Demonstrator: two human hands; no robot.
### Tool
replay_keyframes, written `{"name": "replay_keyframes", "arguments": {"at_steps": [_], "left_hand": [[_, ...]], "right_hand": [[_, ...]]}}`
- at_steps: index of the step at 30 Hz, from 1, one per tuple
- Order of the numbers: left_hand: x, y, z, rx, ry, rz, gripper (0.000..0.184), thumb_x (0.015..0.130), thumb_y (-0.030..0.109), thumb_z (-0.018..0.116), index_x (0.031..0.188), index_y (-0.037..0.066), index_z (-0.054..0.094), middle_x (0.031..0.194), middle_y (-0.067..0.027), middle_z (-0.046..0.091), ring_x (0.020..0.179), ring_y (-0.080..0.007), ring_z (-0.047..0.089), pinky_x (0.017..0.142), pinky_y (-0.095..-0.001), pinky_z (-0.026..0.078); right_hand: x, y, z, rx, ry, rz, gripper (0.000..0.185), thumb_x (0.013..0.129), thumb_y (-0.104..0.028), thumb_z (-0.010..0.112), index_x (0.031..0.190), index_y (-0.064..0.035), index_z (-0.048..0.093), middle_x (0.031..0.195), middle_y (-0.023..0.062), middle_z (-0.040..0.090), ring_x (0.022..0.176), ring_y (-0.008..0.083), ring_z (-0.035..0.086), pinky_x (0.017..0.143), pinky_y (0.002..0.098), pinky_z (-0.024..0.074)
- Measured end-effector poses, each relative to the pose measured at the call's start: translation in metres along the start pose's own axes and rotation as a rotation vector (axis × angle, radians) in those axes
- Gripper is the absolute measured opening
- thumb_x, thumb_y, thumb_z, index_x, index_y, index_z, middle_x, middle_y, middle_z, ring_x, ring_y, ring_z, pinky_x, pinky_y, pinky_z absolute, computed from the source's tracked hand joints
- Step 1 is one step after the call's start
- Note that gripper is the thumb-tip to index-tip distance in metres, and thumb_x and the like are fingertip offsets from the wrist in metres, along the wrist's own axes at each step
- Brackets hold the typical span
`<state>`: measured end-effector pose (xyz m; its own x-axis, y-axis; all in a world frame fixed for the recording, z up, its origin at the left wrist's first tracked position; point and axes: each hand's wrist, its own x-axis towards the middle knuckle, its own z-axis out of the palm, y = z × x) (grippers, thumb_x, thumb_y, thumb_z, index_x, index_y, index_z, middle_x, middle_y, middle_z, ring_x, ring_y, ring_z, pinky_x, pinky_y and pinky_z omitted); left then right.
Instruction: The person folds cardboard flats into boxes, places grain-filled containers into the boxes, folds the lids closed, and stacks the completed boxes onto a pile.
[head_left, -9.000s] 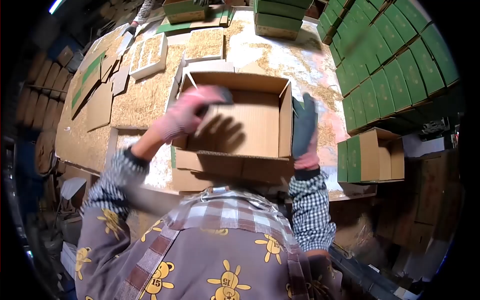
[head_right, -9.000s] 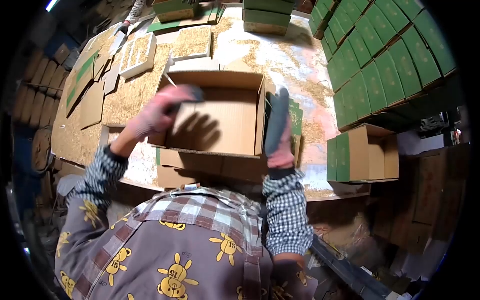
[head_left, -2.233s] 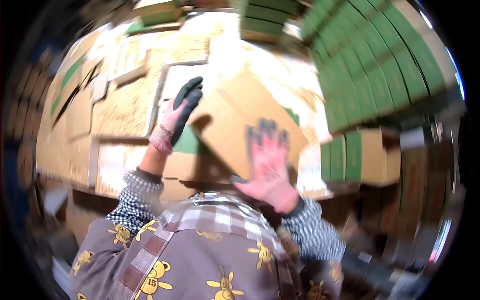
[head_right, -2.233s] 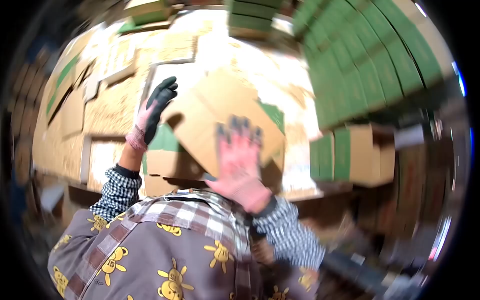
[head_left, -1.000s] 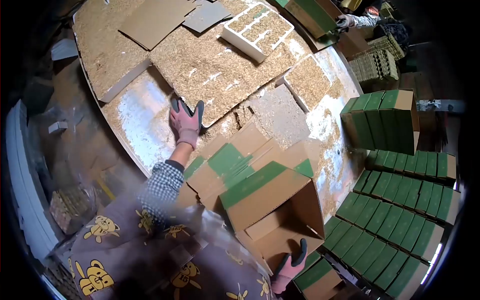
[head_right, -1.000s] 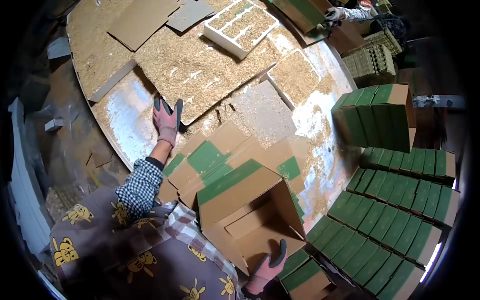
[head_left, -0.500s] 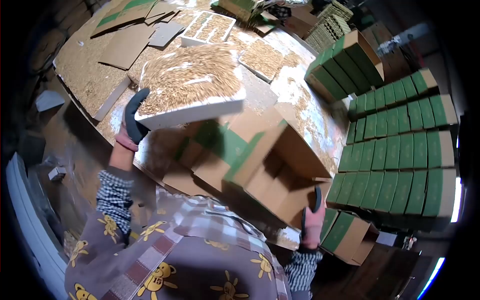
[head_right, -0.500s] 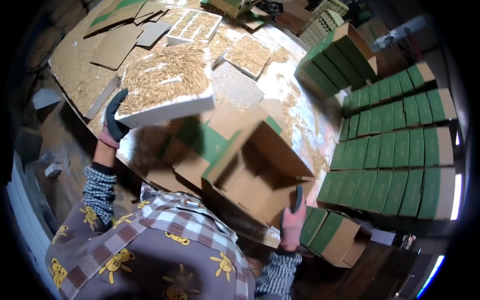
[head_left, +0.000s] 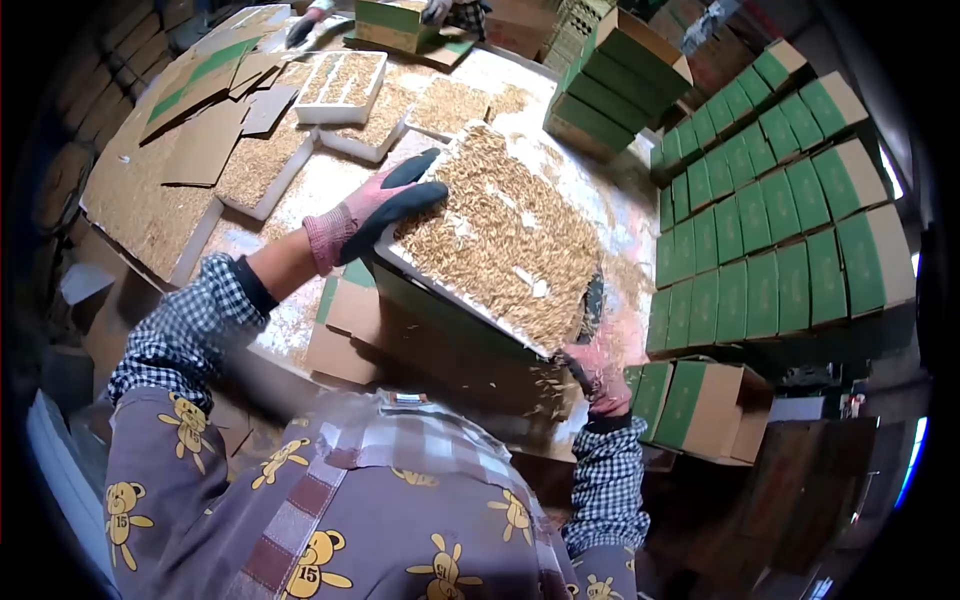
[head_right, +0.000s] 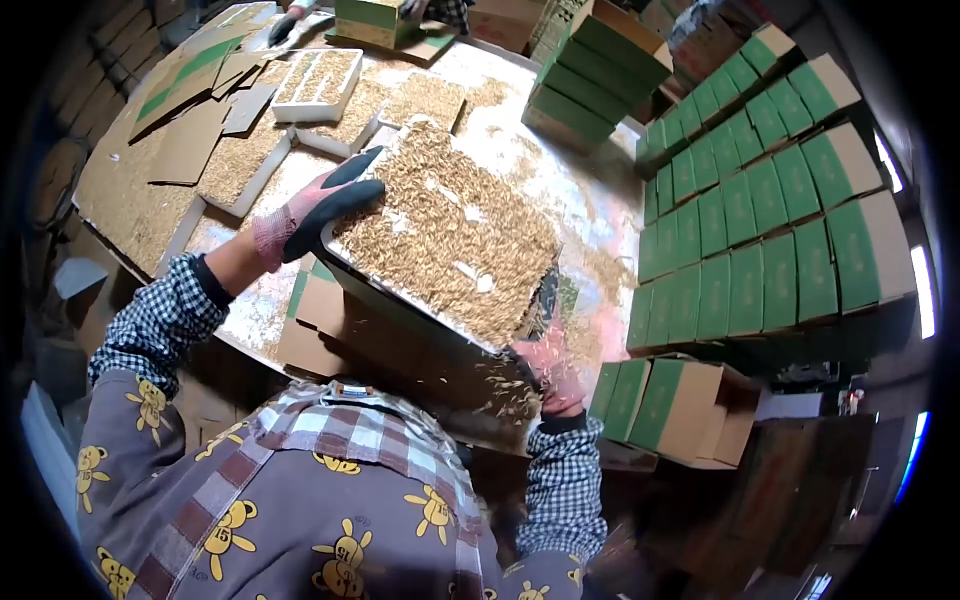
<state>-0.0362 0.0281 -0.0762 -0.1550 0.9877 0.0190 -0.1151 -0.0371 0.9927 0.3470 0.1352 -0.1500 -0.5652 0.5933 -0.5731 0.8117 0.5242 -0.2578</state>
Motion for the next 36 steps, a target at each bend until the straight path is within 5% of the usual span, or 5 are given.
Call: {"name": "replay_keyframes", "arguments": {"at_steps": [7,15,23,29,36], "left_hand": [[0.005,0.006,0.022,1.529,-0.371,-0.224,0.040,0.083,0.036,0.061,0.095,-0.002,0.065,0.083,-0.0198,0.067,0.079,-0.0313,0.067,0.077,-0.0393,0.052],[0.130,-0.129,-0.123,1.010,0.603,-0.076,0.062,0.077,0.036,0.072,0.126,0.005,0.053,0.121,-0.0252,0.056,0.109,-0.0365,0.057,0.091,-0.0438,0.048],[0.153,-0.197,-0.208,0.577,0.584,-0.135,0.019,0.078,0.024,0.068,0.092,0.011,0.070,0.084,-0.0128,0.070,0.078,-0.0280,0.067,0.075,-0.0361,0.052],[0.159,-0.230,-0.153,0.976,0.340,-0.545,0.081,0.061,0.037,0.080,0.126,-0.002,0.052,0.118,-0.0258,0.060,0.114,-0.0323,0.058,0.096,-0.0357,0.046],[0.138,-0.153,-0.153,0.203,0.490,-0.347,0.014,0.085,0.019,0.068,0.086,0.005,0.069,0.071,0.0009,0.063,0.061,-0.0079,0.055,0.050,-0.0223,0.042]], "right_hand": [[-0.033,-0.066,-0.054,0.589,0.566,-0.254,0.086,0.064,-0.007,0.066,0.145,-0.0034,0.035,0.139,0.0168,0.045,0.128,0.0279,0.044,0.109,0.0375,0.0336],[-0.005,-0.099,-0.024,0.584,0.730,-0.095,0.066,0.069,0.000,0.049,0.135,-0.0065,0.050,0.133,0.0157,0.051,0.124,0.0291,0.044,0.108,0.0360,0.0322],[0.002,-0.117,-0.033,0.624,0.734,0.085,0.053,0.072,0.000,0.049,0.125,0.0019,0.056,0.129,0.0145,0.056,0.120,0.0256,0.050,0.107,0.0341,0.0334],[0.001,-0.110,-0.025,0.706,0.764,-0.018,0.052,0.074,0.003,0.051,0.125,-0.0021,0.056,0.128,0.0123,0.057,0.125,0.0290,0.044,0.113,0.0390,0.0245],[0.002,-0.080,-0.013,0.834,0.739,-0.115,0.055,0.076,0.001,0.054,0.131,-0.0070,0.052,0.134,0.0114,0.052,0.133,0.0320,0.036,0.117,0.0410,0.0174]]}}
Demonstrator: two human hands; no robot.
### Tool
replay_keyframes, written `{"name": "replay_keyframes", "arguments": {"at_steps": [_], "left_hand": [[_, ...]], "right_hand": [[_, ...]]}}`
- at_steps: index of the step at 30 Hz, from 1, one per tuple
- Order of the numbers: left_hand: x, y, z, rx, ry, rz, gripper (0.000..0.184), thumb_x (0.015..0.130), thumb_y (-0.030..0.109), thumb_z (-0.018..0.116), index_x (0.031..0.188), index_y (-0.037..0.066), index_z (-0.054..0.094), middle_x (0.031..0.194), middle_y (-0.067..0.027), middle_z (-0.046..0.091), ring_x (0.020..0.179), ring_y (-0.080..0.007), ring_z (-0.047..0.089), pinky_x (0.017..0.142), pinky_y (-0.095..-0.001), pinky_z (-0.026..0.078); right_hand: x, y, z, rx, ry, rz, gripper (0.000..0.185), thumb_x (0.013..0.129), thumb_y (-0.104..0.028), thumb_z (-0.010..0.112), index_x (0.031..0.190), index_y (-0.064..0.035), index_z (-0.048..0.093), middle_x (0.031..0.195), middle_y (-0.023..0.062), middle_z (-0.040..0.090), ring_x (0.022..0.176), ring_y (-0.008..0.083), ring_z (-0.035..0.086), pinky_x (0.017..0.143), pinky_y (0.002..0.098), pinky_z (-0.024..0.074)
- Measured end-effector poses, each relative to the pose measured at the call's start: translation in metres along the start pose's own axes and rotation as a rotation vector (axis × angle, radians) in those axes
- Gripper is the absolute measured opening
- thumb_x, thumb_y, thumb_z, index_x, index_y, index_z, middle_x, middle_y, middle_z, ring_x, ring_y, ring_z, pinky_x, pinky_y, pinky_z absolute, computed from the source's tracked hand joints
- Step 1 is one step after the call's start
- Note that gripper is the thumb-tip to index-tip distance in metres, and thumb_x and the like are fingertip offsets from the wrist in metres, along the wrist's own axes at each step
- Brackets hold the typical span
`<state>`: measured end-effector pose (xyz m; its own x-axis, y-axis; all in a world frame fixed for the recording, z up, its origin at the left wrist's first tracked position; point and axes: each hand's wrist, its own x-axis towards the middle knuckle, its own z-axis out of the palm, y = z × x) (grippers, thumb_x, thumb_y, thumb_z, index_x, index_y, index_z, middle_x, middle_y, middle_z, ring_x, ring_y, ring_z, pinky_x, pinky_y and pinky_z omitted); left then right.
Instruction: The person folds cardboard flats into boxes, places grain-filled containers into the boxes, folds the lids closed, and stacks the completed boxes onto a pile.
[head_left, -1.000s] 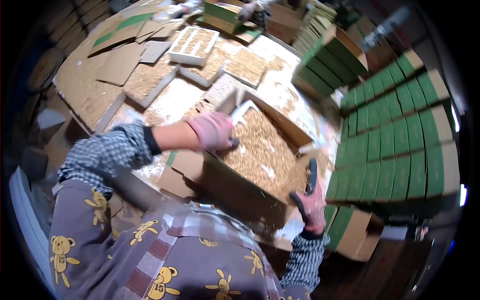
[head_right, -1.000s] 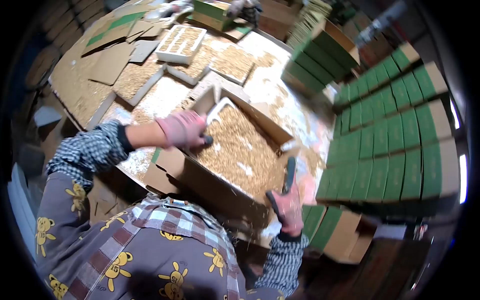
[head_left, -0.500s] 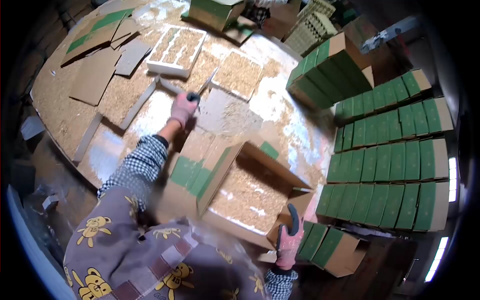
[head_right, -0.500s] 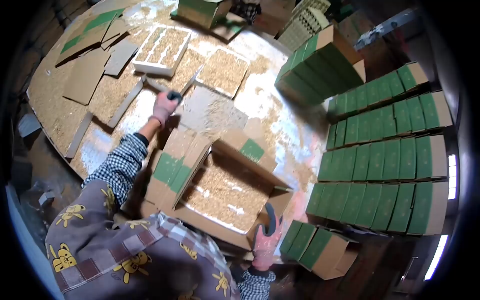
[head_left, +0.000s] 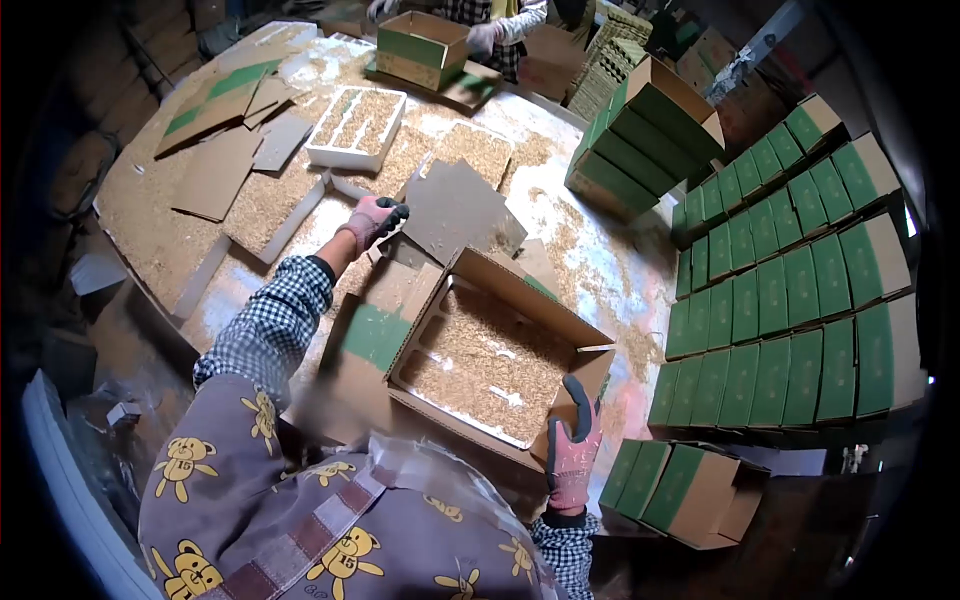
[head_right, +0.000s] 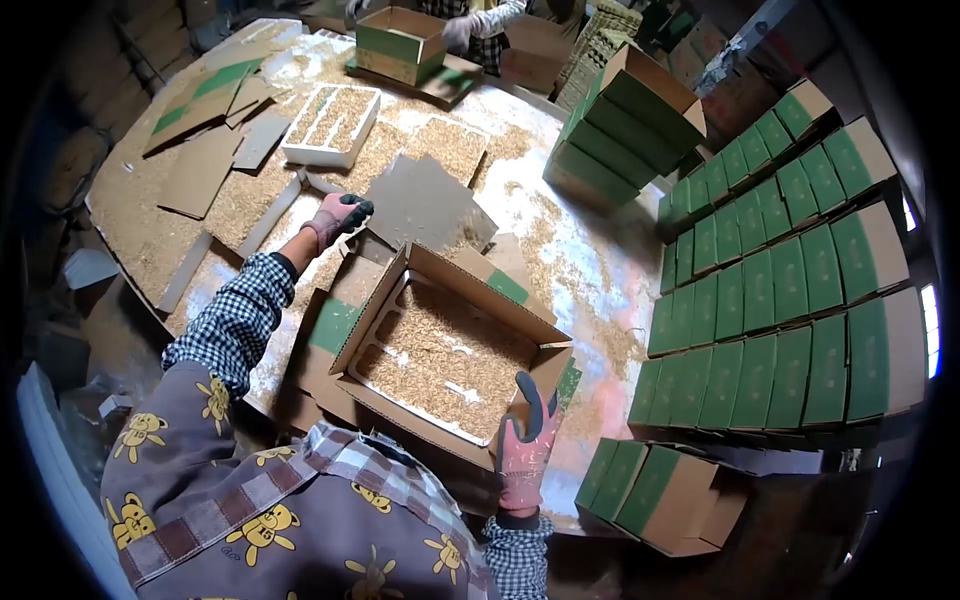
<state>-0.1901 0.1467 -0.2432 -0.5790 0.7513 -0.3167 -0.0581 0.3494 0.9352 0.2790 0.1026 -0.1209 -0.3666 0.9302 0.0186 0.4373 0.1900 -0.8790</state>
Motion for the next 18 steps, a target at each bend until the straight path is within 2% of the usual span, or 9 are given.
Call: {"name": "replay_keyframes", "arguments": {"at_steps": [2,4,8,10,12,14,16,17,18], "left_hand": [[-0.010,0.013,-0.016,-0.481,-0.026,0.047,0.019,0.087,0.024,0.069,0.097,0.007,0.068,0.076,0.0031,0.061,0.063,-0.0059,0.053,0.054,-0.0205,0.042],[-0.024,0.035,-0.027,-0.013,0.014,0.240,0.021,0.087,0.025,0.071,0.097,0.007,0.067,0.076,0.0042,0.059,0.067,-0.0052,0.052,0.059,-0.0200,0.043],[-0.002,0.015,-0.018,0.009,0.025,0.095,0.031,0.087,0.032,0.070,0.101,0.005,0.066,0.084,0.0013,0.063,0.074,-0.0050,0.056,0.061,-0.0197,0.043],[0.038,-0.025,-0.002,0.220,0.062,0.064,0.048,0.081,0.044,0.073,0.106,0.003,0.066,0.087,-0.0032,0.066,0.078,-0.0112,0.060,0.066,-0.0251,0.047],[0.101,-0.080,0.016,0.588,0.189,0.054,0.071,0.074,0.052,0.075,0.120,0.001,0.058,0.100,-0.0122,0.067,0.092,-0.0227,0.064,0.080,-0.0336,0.051],[0.081,-0.078,0.061,0.908,0.355,0.083,0.090,0.069,0.051,0.077,0.133,-0.002,0.045,0.120,-0.0264,0.058,0.113,-0.0341,0.059,0.097,-0.0367,0.047],[0.037,-0.041,0.062,0.791,0.227,-0.012,0.075,0.068,0.036,0.080,0.127,0.002,0.048,0.123,-0.0250,0.057,0.116,-0.0360,0.056,0.099,-0.0386,0.046],[0.038,-0.040,0.054,0.645,0.233,0.003,0.067,0.071,0.034,0.077,0.123,0.002,0.051,0.119,-0.0255,0.058,0.113,-0.0376,0.057,0.097,-0.0396,0.046],[0.052,-0.039,0.042,0.741,0.242,-0.042,0.062,0.070,0.033,0.077,0.118,0.001,0.055,0.115,-0.0260,0.060,0.110,-0.0387,0.058,0.095,-0.0409,0.047]], "right_hand": [[0.001,0.004,-0.001,-0.009,-0.027,-0.056,0.056,0.076,0.001,0.054,0.132,-0.0081,0.052,0.134,0.0117,0.051,0.133,0.0313,0.035,0.116,0.0417,0.0187],[0.002,0.002,0.002,0.019,-0.041,-0.071,0.057,0.076,0.002,0.054,0.132,-0.0078,0.051,0.134,0.0123,0.050,0.134,0.0308,0.034,0.116,0.0416,0.0184],[-0.002,0.001,0.002,0.048,-0.017,-0.060,0.058,0.075,0.004,0.052,0.132,-0.0067,0.051,0.135,0.0136,0.048,0.133,0.0293,0.035,0.115,0.0395,0.0190],[-0.005,-0.004,-0.007,0.073,-0.047,-0.094,0.059,0.074,0.004,0.051,0.132,-0.0065,0.050,0.135,0.0134,0.048,0.132,0.0289,0.036,0.115,0.0387,0.0196],[-0.006,-0.003,-0.011,0.072,-0.050,-0.120,0.060,0.074,0.005,0.050,0.133,-0.0064,0.050,0.136,0.0133,0.047,0.132,0.0284,0.037,0.115,0.0379,0.0202],[-0.006,-0.003,-0.013,0.112,-0.086,-0.076,0.061,0.072,0.006,0.048,0.132,-0.0060,0.050,0.137,0.0141,0.046,0.133,0.0281,0.037,0.115,0.0373,0.0205],[-0.006,-0.004,-0.012,0.027,-0.050,-0.044,0.060,0.071,0.007,0.047,0.130,-0.0047,0.053,0.139,0.0142,0.046,0.134,0.0284,0.036,0.116,0.0380,0.0191],[-0.004,0.002,-0.009,-0.005,-0.015,-0.054,0.059,0.071,0.007,0.047,0.128,-0.0043,0.055,0.139,0.0140,0.046,0.135,0.0286,0.035,0.116,0.0384,0.0186],[-0.004,0.004,-0.005,-0.026,0.010,-0.062,0.057,0.071,0.006,0.047,0.127,-0.0040,0.056,0.139,0.0139,0.046,0.135,0.0289,0.035,0.116,0.0388,0.0182]]}}
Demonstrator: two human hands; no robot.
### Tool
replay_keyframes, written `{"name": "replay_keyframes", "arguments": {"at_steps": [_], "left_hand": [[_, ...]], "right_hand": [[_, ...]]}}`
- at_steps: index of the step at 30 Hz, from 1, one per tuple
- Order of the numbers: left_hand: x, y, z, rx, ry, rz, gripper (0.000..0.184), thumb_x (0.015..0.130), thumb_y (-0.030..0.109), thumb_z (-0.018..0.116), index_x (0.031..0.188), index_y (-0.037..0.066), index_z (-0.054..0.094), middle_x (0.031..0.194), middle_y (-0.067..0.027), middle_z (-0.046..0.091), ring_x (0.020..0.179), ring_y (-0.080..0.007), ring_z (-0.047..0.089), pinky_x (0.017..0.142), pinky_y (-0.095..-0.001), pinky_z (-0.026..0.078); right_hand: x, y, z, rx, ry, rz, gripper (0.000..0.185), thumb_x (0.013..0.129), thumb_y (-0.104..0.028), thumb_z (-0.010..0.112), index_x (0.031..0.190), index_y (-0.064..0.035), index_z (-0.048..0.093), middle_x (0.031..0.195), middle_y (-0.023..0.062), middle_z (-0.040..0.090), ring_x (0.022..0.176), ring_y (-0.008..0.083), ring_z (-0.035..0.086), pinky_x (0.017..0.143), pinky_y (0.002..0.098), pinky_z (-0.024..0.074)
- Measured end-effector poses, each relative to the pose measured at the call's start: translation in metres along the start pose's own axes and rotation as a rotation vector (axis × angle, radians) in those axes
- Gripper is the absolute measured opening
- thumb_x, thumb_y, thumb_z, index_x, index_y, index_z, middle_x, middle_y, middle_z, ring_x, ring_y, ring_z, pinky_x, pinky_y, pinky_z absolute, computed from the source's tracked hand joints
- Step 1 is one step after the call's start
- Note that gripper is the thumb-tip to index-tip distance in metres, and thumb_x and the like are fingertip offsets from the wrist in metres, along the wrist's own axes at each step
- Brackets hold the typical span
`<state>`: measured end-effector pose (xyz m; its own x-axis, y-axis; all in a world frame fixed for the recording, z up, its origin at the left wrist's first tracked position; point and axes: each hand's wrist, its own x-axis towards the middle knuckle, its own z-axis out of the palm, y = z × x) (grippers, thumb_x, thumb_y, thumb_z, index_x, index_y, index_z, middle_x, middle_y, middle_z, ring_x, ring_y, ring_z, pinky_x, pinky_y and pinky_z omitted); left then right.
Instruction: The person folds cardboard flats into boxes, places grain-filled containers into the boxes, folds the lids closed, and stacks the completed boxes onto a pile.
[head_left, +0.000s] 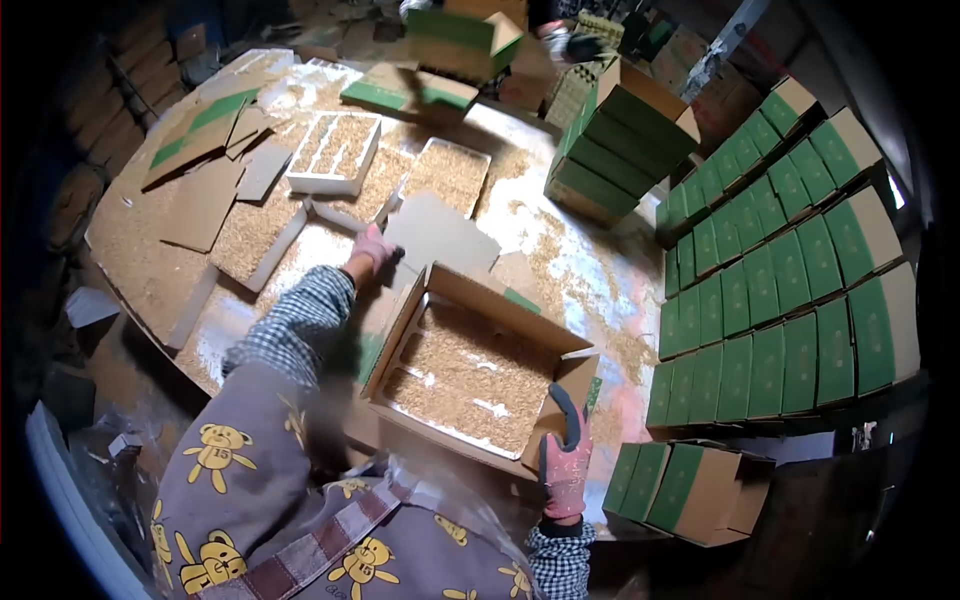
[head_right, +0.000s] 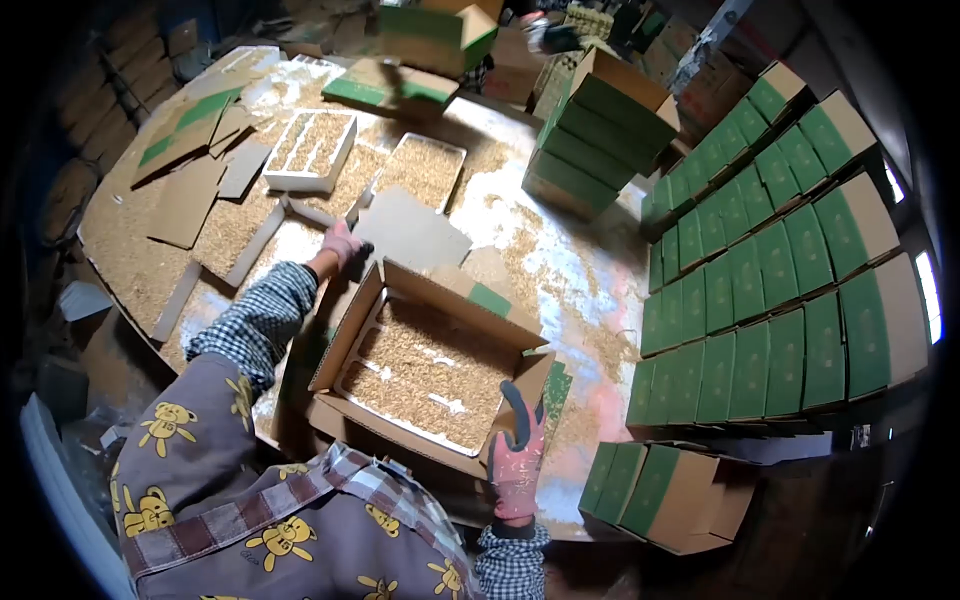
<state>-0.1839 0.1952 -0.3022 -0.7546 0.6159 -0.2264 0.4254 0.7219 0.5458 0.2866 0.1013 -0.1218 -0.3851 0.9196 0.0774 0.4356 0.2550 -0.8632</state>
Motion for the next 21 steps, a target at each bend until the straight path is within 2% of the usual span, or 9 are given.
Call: {"name": "replay_keyframes", "arguments": {"at_steps": [4,6,8,11,13,16,18,19,21], "left_hand": [[0.000,0.004,-0.098,0.097,0.311,0.197,0.042,0.078,0.038,0.063,0.110,0.011,0.063,0.110,-0.0228,0.064,0.101,-0.0396,0.061,0.089,-0.0457,0.048],[-0.026,0.008,-0.153,-0.241,0.433,0.447,0.033,0.082,0.029,0.067,0.110,0.012,0.065,0.102,-0.0185,0.066,0.089,-0.0353,0.065,0.080,-0.0428,0.053],[-0.126,0.061,-0.201,-0.453,0.416,0.804,0.032,0.080,0.021,0.070,0.110,0.012,0.065,0.098,-0.0140,0.066,0.082,-0.0307,0.067,0.080,-0.0404,0.054],[-0.280,0.112,-0.190,-0.111,-0.029,1.288,0.039,0.075,0.020,0.071,0.111,0.009,0.062,0.097,-0.0116,0.065,0.086,-0.0277,0.066,0.085,-0.0389,0.052],[-0.303,0.114,-0.109,0.210,-0.417,1.134,0.034,0.077,0.026,0.067,0.106,0.009,0.058,0.091,-0.0138,0.063,0.088,-0.0326,0.064,0.079,-0.0409,0.051],[-0.332,0.152,-0.066,-0.236,-0.622,1.057,0.025,0.080,0.018,0.064,0.100,0.004,0.059,0.083,-0.0154,0.064,0.080,-0.0331,0.064,0.073,-0.0369,0.051],[-0.335,0.166,-0.045,-0.074,-0.802,0.847,0.027,0.080,0.017,0.067,0.103,0.004,0.060,0.087,-0.0139,0.067,0.081,-0.0304,0.065,0.076,-0.0341,0.052],[-0.316,0.158,-0.038,-0.226,-1.150,0.679,0.037,0.078,0.022,0.071,0.110,0.005,0.061,0.084,-0.0123,0.068,0.082,-0.0297,0.066,0.078,-0.0349,0.052],[-0.309,0.148,-0.055,0.160,-0.874,0.973,0.048,0.075,0.034,0.076,0.114,0.009,0.063,0.110,-0.0123,0.063,0.106,-0.0297,0.060,0.090,-0.0397,0.048]], "right_hand": [[0.006,-0.003,0.001,0.082,0.031,0.038,0.052,0.076,-0.005,0.047,0.126,0.0005,0.056,0.129,0.0148,0.057,0.129,0.0297,0.044,0.115,0.0402,0.0206],[0.008,-0.010,0.005,0.108,0.048,0.046,0.055,0.075,-0.006,0.045,0.129,0.0000,0.055,0.129,0.0127,0.057,0.123,0.0231,0.049,0.109,0.0339,0.0295],[0.009,-0.002,0.005,0.122,-0.001,-0.021,0.049,0.087,-0.018,0.053,0.133,-0.0006,0.050,0.134,0.0134,0.054,0.129,0.0267,0.044,0.112,0.0385,0.0249],[0.010,0.000,0.014,0.238,0.107,-0.065,0.055,0.093,-0.022,0.055,0.143,-0.0047,0.039,0.143,0.0087,0.045,0.131,0.0222,0.040,0.109,0.0356,0.0297],[0.003,-0.006,0.022,0.426,0.135,-0.005,0.056,0.093,-0.019,0.055,0.145,-0.0055,0.037,0.142,0.0078,0.045,0.130,0.0210,0.041,0.107,0.0338,0.0323],[-0.003,0.056,0.030,0.531,0.204,0.102,0.062,0.092,-0.009,0.056,0.148,-0.0080,0.030,0.139,0.0068,0.046,0.119,0.0179,0.048,0.097,0.0290,0.0407],[-0.006,0.091,0.031,0.419,0.238,0.160,0.065,0.091,-0.004,0.056,0.149,-0.0098,0.028,0.134,0.0063,0.048,0.107,0.0150,0.055,0.087,0.0253,0.0467],[-0.008,0.090,0.029,0.421,0.235,0.161,0.065,0.091,-0.004,0.056,0.149,-0.0098,0.028,0.134,0.0063,0.048,0.107,0.0150,0.055,0.087,0.0253,0.0467],[-0.002,0.063,0.023,0.747,0.207,0.193,0.064,0.090,-0.005,0.058,0.148,-0.0106,0.031,0.130,0.0041,0.050,0.094,0.0105,0.054,0.077,0.0212,0.0464]]}}
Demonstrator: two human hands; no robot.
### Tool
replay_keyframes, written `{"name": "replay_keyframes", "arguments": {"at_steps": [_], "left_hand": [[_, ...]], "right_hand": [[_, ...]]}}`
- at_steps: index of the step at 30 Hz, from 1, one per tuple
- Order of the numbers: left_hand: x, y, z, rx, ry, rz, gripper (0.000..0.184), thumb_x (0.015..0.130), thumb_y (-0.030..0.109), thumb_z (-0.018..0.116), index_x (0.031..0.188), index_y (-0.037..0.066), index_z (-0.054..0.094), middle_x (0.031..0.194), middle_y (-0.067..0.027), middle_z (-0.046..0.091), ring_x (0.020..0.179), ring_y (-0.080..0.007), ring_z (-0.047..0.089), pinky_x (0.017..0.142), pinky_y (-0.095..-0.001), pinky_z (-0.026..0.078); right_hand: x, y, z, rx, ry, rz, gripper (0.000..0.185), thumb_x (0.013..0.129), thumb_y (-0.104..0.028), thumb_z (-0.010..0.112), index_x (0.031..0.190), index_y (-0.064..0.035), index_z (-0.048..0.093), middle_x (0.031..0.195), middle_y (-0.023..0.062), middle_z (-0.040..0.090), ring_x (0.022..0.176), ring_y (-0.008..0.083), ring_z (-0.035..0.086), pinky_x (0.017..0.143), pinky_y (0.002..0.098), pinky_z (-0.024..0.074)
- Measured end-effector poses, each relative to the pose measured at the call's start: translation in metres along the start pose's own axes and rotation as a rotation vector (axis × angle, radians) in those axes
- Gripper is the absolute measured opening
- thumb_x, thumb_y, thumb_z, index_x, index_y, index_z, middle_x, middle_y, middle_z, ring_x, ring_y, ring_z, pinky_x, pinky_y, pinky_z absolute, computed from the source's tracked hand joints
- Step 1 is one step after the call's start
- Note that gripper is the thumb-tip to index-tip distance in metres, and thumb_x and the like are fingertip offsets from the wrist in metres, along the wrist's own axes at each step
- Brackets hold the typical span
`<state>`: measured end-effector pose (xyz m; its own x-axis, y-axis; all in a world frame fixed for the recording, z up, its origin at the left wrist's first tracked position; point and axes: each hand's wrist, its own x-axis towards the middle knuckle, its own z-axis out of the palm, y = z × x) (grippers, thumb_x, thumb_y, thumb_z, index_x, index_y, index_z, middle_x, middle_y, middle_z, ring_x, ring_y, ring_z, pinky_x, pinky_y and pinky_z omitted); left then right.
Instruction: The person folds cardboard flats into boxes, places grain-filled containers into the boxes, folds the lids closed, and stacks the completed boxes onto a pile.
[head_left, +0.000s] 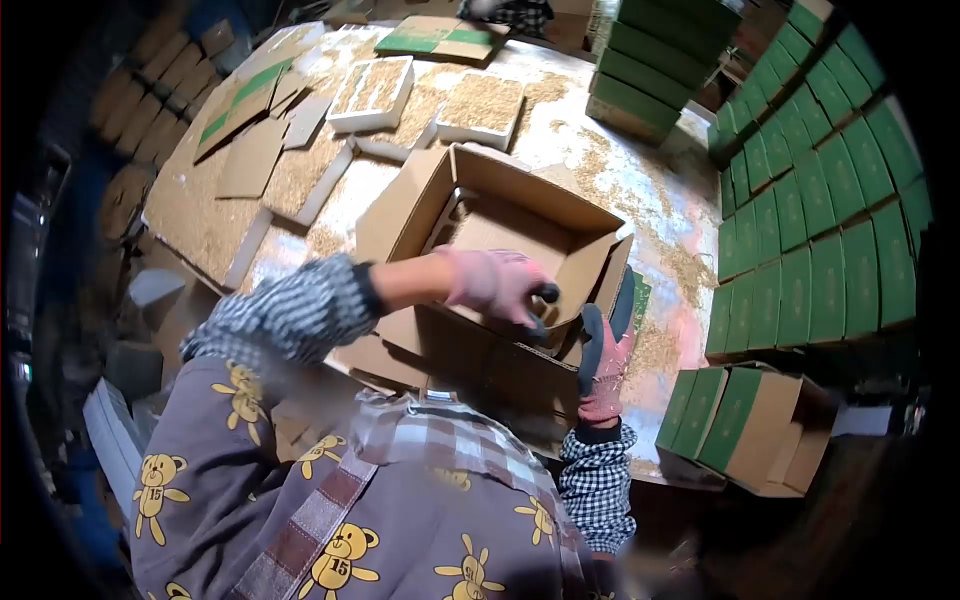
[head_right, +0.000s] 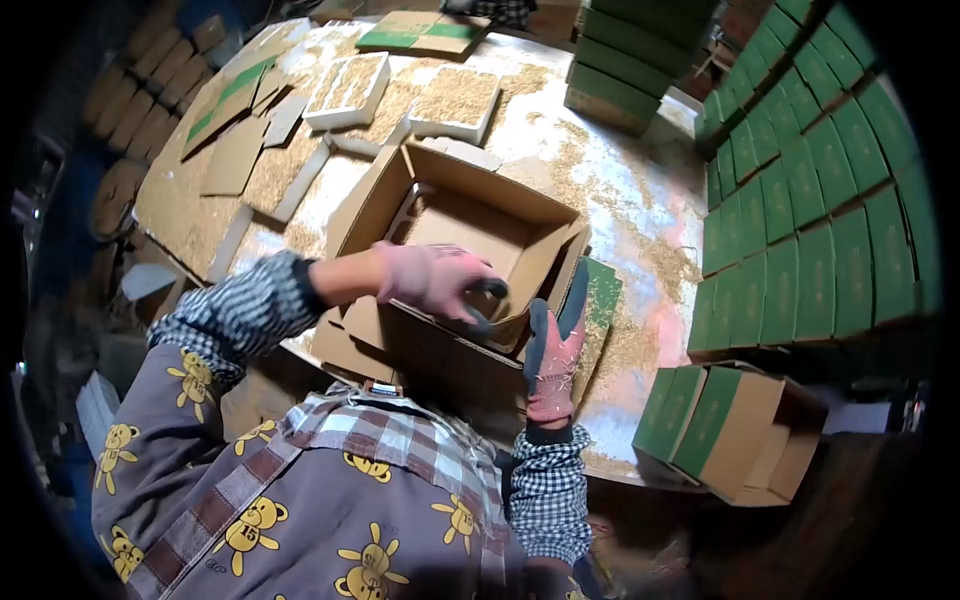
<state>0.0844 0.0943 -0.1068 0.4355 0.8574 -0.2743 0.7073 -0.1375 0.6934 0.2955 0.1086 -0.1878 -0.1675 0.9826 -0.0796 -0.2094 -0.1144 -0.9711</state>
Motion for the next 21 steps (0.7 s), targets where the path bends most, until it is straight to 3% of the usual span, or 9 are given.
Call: {"name": "replay_keyframes", "arguments": {"at_steps": [3,4,9,11,15,17,18,19,21], "left_hand": [[-0.027,0.006,-0.012,0.722,0.042,-0.075,0.060,0.069,0.040,0.079,0.121,0.013,0.062,0.143,-0.0122,0.040,0.132,-0.0378,0.037,0.101,-0.0555,0.038],[-0.022,-0.018,-0.008,0.672,-0.175,-0.154,0.068,0.067,0.042,0.079,0.126,0.016,0.057,0.146,-0.0130,0.035,0.135,-0.0422,0.030,0.101,-0.0649,0.032],[-0.029,-0.012,-0.009,0.745,0.117,0.255,0.064,0.077,0.051,0.068,0.133,0.025,0.053,0.147,-0.0139,0.035,0.135,-0.0422,0.032,0.106,-0.0619,0.029],[-0.028,-0.025,-0.015,0.803,-0.154,0.002,0.062,0.082,0.059,0.060,0.134,0.027,0.052,0.148,-0.0127,0.035,0.135,-0.0417,0.033,0.106,-0.0588,0.031],[-0.041,0.000,-0.045,0.856,-0.521,-0.381,0.059,0.080,0.057,0.062,0.129,0.024,0.058,0.138,-0.0134,0.046,0.125,-0.0304,0.046,0.103,-0.0473,0.038],[-0.044,-0.021,-0.033,0.925,-0.057,0.162,0.056,0.077,0.051,0.067,0.124,0.020,0.061,0.135,-0.0142,0.048,0.125,-0.0310,0.045,0.106,-0.0440,0.035],[-0.038,-0.041,-0.024,0.798,0.079,0.402,0.052,0.078,0.041,0.069,0.124,0.018,0.060,0.133,-0.0131,0.050,0.123,-0.0306,0.047,0.107,-0.0437,0.033],[-0.028,-0.081,0.000,0.549,0.122,0.446,0.041,0.082,0.029,0.067,0.121,0.019,0.061,0.121,-0.0097,0.057,0.121,-0.0297,0.047,0.105,-0.0444,0.033],[-0.051,-0.042,-0.042,0.684,0.461,0.426,0.042,0.088,0.021,0.060,0.129,0.019,0.054,0.117,-0.0070,0.059,0.111,-0.0241,0.054,0.097,-0.0397,0.041]], "right_hand": [[-0.003,-0.027,0.018,0.038,-0.015,0.045,0.062,0.090,-0.007,0.058,0.147,-0.0111,0.034,0.127,0.0009,0.051,0.084,0.0066,0.051,0.069,0.0188,0.0443],[-0.005,-0.032,0.022,0.017,0.007,0.107,0.061,0.090,-0.008,0.059,0.146,-0.0110,0.034,0.127,-0.0001,0.051,0.083,0.0057,0.050,0.068,0.0186,0.0439],[0.008,-0.013,0.018,-0.343,-0.068,-0.270,0.061,0.089,-0.010,0.060,0.145,-0.0110,0.037,0.120,-0.0017,0.053,0.081,0.0046,0.049,0.067,0.0185,0.0432],[0.009,-0.019,0.012,-0.077,0.064,0.198,0.062,0.088,-0.010,0.061,0.145,-0.0095,0.037,0.123,-0.0001,0.052,0.091,0.0080,0.052,0.075,0.0216,0.0449],[0.003,-0.032,0.013,0.025,0.036,0.133,0.058,0.090,-0.011,0.061,0.143,-0.0085,0.039,0.127,0.0034,0.052,0.105,0.0113,0.053,0.087,0.0258,0.0453],[0.008,-0.017,0.006,-0.289,-0.008,-0.020,0.049,0.094,-0.015,0.052,0.141,-0.0053,0.041,0.132,0.0065,0.051,0.116,0.0155,0.051,0.098,0.0311,0.0431],[0.011,-0.022,0.011,0.111,-0.054,-0.055,0.048,0.096,-0.022,0.049,0.139,-0.0034,0.041,0.134,0.0086,0.049,0.121,0.0175,0.049,0.103,0.0339,0.0402],[0.015,-0.026,0.013,0.508,-0.099,-0.093,0.048,0.099,-0.028,0.045,0.138,-0.0014,0.041,0.136,0.0108,0.048,0.125,0.0195,0.046,0.108,0.0367,0.0374],[0.037,0.039,-0.031,0.411,-0.177,-0.069,0.061,0.097,-0.040,0.050,0.140,0.0009,0.036,0.135,0.0170,0.048,0.127,0.0269,0.045,0.110,0.0400,0.0360]]}}
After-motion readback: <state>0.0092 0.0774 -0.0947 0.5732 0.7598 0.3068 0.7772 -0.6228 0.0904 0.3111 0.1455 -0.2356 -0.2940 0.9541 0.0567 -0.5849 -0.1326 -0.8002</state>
